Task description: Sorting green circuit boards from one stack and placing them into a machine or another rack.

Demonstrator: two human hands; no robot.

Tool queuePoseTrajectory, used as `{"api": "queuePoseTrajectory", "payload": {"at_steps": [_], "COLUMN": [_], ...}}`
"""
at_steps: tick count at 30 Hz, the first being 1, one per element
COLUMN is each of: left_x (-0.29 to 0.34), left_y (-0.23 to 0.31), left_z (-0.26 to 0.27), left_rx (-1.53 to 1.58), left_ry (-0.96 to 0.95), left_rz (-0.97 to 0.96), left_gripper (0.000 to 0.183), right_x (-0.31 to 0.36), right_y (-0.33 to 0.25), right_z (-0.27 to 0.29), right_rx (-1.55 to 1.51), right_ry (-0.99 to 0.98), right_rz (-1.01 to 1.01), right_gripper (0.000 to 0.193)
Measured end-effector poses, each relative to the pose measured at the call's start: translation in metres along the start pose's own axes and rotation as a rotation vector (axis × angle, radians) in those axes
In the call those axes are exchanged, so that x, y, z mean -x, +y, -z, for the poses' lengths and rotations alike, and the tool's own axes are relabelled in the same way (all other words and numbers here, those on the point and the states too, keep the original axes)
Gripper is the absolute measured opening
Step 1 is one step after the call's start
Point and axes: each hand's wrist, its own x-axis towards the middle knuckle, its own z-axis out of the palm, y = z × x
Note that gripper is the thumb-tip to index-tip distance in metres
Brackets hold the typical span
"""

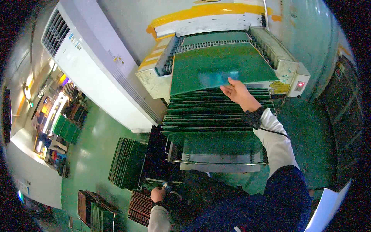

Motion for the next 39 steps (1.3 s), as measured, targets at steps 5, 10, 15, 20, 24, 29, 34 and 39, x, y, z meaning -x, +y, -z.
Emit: {"api": "queuePoseTrajectory", "payload": {"at_steps": [5, 10, 15, 20, 24, 29, 34, 39], "left_x": [-0.005, -0.005, -0.005, -0.002, -0.001, -0.006, -0.002, -0.004], "left_y": [-0.008, -0.002, 0.003, 0.013, 0.010, 0.002, 0.004, -0.006], "left_z": [-0.010, -0.010, -0.005, 0.003, 0.003, -0.003, -0.001, -0.009], "left_rx": [-0.011, -0.042, -0.064, -0.052, -0.046, 0.006, -0.063, -0.072], "left_ry": [-0.018, 0.007, -0.002, -0.028, -0.043, -0.097, -0.026, 0.101], "left_rz": [-0.017, -0.035, -0.014, -0.009, -0.003, 0.022, -0.016, -0.067], "left_gripper": [0.045, 0.045, 0.046, 0.044, 0.040, 0.041, 0.043, 0.046], "right_x": [-0.021, -0.044, -0.057, -0.062, -0.068, -0.079, -0.082, -0.080], "right_y": [-0.001, -0.003, -0.004, -0.003, -0.001, -0.002, -0.002, -0.005], "right_z": [-0.012, -0.013, -0.015, -0.013, -0.017, -0.014, -0.018, -0.016], "right_rx": [-0.018, -0.022, -0.043, -0.008, 0.017, 0.130, 0.099, 0.190], "right_ry": [-0.017, 0.038, 0.069, 0.078, 0.078, 0.022, 0.067, -0.056], "right_rz": [0.030, 0.045, 0.019, 0.030, -0.025, -0.020, -0.005, -0.149], "right_gripper": [0.039, 0.032, 0.032, 0.035, 0.035, 0.043, 0.048, 0.056]}}
